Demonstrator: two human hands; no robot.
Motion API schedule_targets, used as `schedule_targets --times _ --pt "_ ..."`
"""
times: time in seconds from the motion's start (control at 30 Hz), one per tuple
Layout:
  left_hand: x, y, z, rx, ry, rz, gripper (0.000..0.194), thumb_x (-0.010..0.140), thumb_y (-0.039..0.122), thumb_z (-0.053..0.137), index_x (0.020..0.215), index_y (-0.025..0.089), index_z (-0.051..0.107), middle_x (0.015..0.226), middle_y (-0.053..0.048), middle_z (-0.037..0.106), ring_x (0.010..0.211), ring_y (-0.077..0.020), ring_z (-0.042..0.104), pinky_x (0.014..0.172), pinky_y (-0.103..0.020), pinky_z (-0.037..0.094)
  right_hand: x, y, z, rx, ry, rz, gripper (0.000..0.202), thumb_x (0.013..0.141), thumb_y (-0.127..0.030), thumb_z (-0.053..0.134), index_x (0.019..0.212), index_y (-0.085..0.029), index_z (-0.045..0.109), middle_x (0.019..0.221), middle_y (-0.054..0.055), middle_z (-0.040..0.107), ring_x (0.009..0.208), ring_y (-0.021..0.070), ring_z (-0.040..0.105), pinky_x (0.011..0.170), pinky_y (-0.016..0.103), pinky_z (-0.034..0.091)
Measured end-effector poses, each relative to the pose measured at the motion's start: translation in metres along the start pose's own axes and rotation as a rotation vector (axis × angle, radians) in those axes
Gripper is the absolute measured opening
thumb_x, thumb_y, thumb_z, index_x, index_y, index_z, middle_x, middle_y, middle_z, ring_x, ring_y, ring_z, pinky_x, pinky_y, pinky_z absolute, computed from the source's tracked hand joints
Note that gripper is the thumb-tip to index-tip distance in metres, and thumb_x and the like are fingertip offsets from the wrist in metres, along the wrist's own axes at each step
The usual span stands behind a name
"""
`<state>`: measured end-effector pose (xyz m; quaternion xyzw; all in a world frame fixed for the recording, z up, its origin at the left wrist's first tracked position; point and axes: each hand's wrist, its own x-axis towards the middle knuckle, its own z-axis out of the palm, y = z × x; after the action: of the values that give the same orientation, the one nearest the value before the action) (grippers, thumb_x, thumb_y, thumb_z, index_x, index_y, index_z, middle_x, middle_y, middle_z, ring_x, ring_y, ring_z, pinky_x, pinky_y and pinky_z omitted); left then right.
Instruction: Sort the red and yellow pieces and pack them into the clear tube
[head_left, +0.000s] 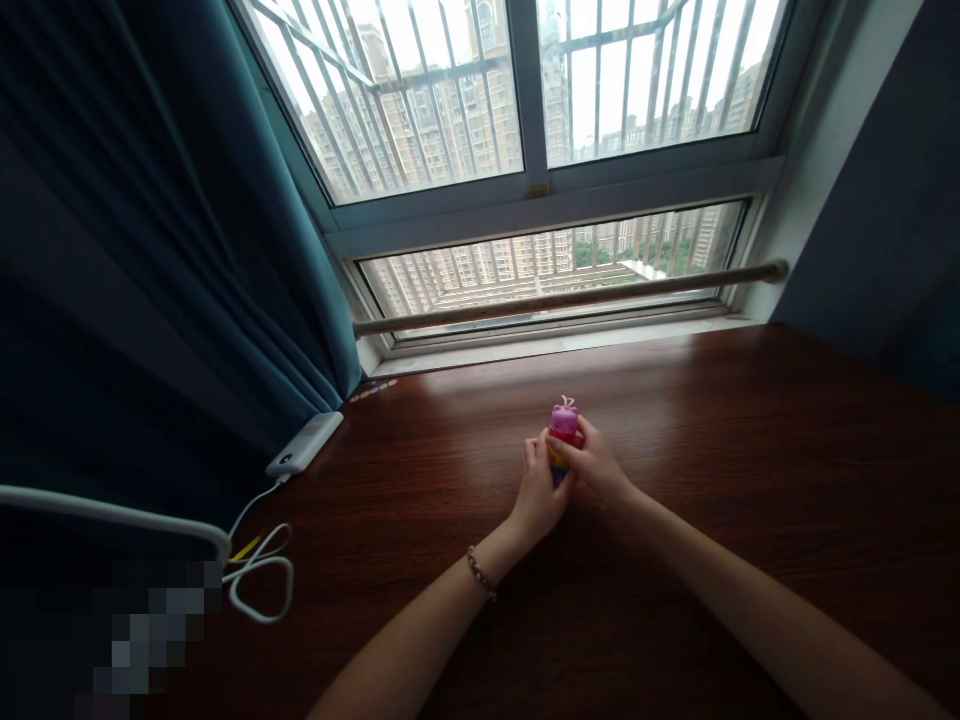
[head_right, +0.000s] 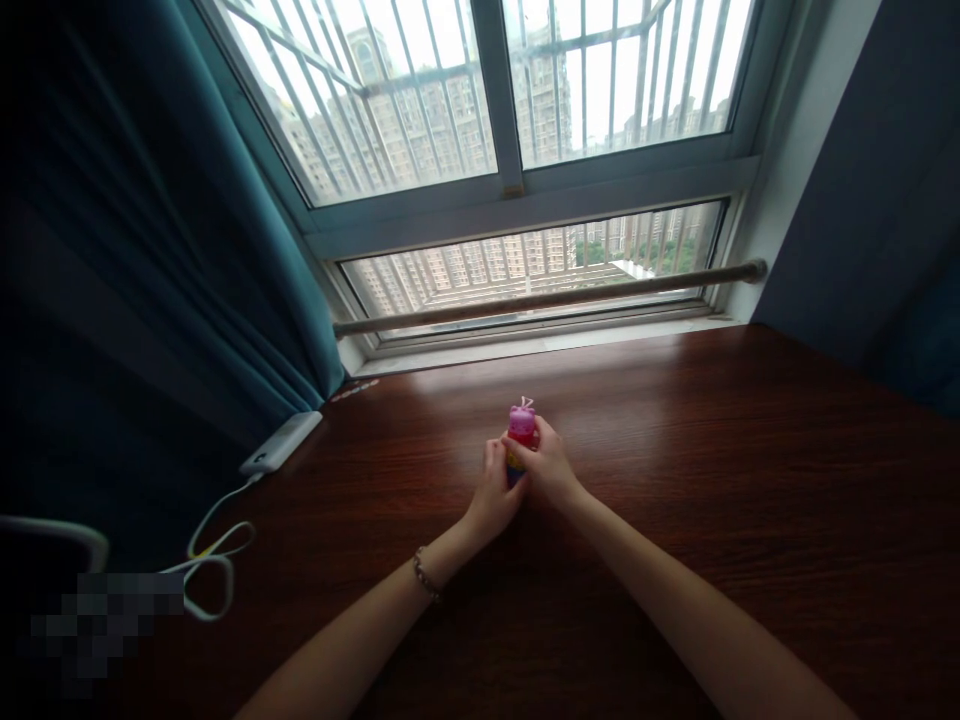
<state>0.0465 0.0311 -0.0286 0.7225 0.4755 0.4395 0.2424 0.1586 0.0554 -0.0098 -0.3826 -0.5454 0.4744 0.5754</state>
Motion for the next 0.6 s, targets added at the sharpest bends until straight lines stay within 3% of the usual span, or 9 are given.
schedule_targets --times 0.07,0.17,0.27,0.37,0.6 --pt "-0.002 -0.003 0.004 0.075 -0.037 0.026 0.06 0.075 0.029 0.056 0.127 0.016 0.031 0.109 -0.011 0.042 0.104 -0.0224 0.043 0.093 -0.04 0.036 0.005 -0.001 -0.007 -0.071 0.037 -0.031 0.034 0.066 -0.036 0.067 0.092 -0.017 0.055 0.081 0.004 0.064 0.075 0.0209 0.062 0.067 0.032 0.05" --pt "-0.003 -0.005 0.006 0.167 -0.033 0.031 0.071 0.074 0.031 0.058 0.132 0.014 0.022 0.117 -0.014 0.036 0.113 -0.0258 0.036 0.099 -0.044 0.03 0.027 -0.003 -0.036 -0.134 0.16 -0.102 0.043 0.063 -0.037 0.069 0.098 -0.018 0.053 0.086 0.005 0.063 0.078 0.0217 0.061 0.068 0.033 0.05" --pt "-0.001 -0.004 0.004 0.183 -0.069 0.056 0.058 0.076 0.029 0.056 0.127 0.016 0.032 0.119 -0.013 0.037 0.113 -0.0246 0.037 0.1 -0.043 0.03 0.055 -0.002 -0.076 -0.248 0.279 -0.149 0.043 0.059 -0.037 0.07 0.094 -0.018 0.054 0.09 0.007 0.063 0.083 0.0233 0.061 0.072 0.034 0.05" --pt "-0.001 0.002 0.0 0.164 -0.133 0.094 0.042 0.077 0.027 0.055 0.116 0.018 0.044 0.115 -0.011 0.042 0.11 -0.0221 0.041 0.098 -0.04 0.034 0.075 0.003 -0.111 -0.286 0.284 -0.151 0.044 0.059 -0.039 0.069 0.095 -0.019 0.053 0.091 0.006 0.063 0.083 0.0236 0.061 0.072 0.036 0.05" --pt "-0.031 0.032 -0.026 0.187 -0.325 0.177 0.032 0.075 0.025 0.056 0.106 0.019 0.05 0.113 -0.01 0.046 0.109 -0.0212 0.041 0.095 -0.036 0.037 0.088 0.02 -0.145 -0.325 0.266 -0.119 0.046 0.055 -0.039 0.071 0.092 -0.019 0.053 0.09 0.006 0.062 0.084 0.0247 0.061 0.073 0.037 0.05"
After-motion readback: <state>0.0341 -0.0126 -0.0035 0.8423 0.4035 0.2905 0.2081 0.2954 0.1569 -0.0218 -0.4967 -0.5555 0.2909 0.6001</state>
